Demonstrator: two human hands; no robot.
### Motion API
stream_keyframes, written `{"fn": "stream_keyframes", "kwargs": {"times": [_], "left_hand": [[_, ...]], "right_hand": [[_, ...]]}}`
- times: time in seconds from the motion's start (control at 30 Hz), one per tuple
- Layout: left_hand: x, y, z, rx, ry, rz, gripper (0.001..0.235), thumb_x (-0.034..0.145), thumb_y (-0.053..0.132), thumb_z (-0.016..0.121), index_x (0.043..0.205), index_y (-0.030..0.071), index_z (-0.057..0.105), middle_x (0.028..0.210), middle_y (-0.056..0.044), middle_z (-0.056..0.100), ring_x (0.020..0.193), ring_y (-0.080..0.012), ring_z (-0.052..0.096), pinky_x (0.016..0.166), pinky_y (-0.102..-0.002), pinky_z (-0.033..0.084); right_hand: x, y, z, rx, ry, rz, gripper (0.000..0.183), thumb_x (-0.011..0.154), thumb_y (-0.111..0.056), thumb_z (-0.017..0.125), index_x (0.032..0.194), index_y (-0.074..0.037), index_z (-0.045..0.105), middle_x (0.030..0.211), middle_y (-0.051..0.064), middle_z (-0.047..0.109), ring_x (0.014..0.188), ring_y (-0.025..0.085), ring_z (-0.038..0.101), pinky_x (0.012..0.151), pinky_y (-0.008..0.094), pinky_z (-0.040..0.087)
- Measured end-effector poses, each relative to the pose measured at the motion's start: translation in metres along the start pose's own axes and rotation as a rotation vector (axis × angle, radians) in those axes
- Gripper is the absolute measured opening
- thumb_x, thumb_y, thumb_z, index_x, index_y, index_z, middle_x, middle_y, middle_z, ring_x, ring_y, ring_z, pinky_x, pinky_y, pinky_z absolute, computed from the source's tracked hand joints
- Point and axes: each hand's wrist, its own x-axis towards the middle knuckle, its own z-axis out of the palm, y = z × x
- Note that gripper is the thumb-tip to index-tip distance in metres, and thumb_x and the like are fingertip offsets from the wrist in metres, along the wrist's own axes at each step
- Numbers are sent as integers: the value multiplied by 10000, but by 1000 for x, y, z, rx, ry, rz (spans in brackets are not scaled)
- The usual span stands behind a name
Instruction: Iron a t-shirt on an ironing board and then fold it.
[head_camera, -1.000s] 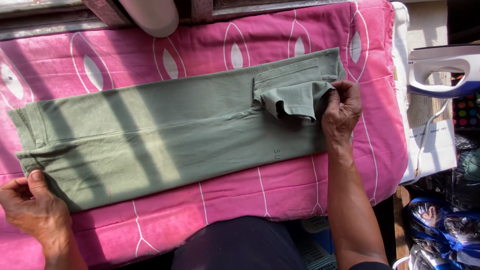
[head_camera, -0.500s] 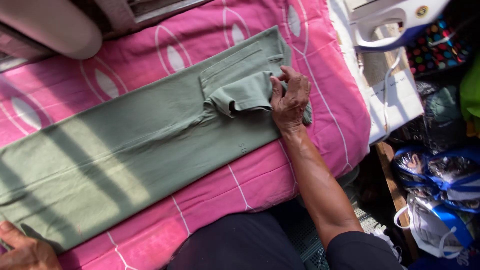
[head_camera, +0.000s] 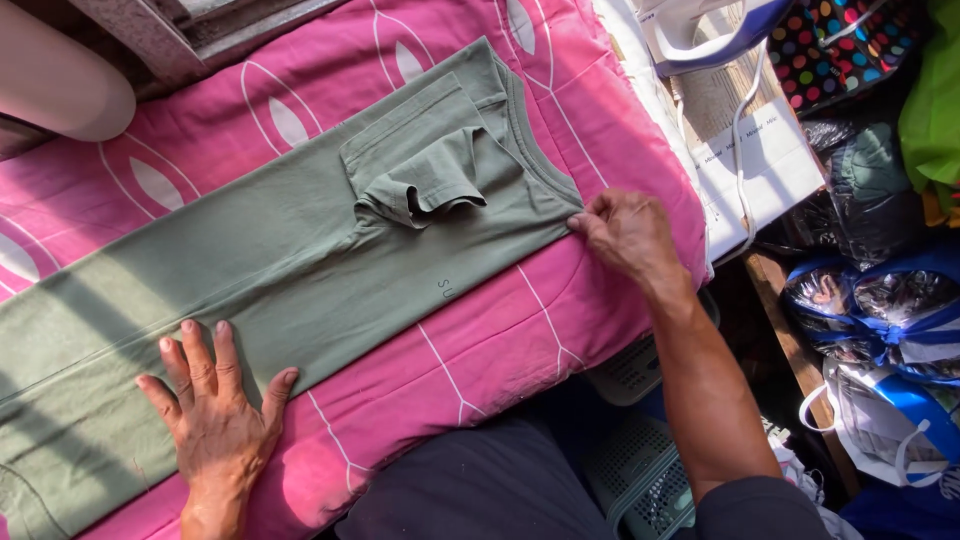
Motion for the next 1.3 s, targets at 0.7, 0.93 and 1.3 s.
{"fn": "stream_keyframes", "kwargs": {"times": [0.7,0.93,1.3], "left_hand": [[47,61,28,-25,-173,94,960,898,815,361,1649,227,244,1720,-53,217,1589,-288,154,1273,-615,37],[4,-36,11,118,-177,-54,965,901,828,325,1654,236,206,1719,-63,191,1578,-309,161,1253,-649,92],[-35,-143,-45,200,185,-76,784,1084,532,411,1638,-17,330,1648,-309,345,1504,-525,259,1123,-784,202]], "right_hand": [[-11,-35,61,-374,188,-749,840,1013,-563,501,1604,4,315,1642,241,335,1536,364,269,1287,460,132],[-7,-25,76,-414,195,-816,891,996,-598,441,1610,38,330,1629,301,354,1535,398,293,1295,490,150],[-64,-68,97,-296,327,-1056,785,953,-345,624,1570,69,370,1624,308,341,1519,440,287,1277,509,160]]}}
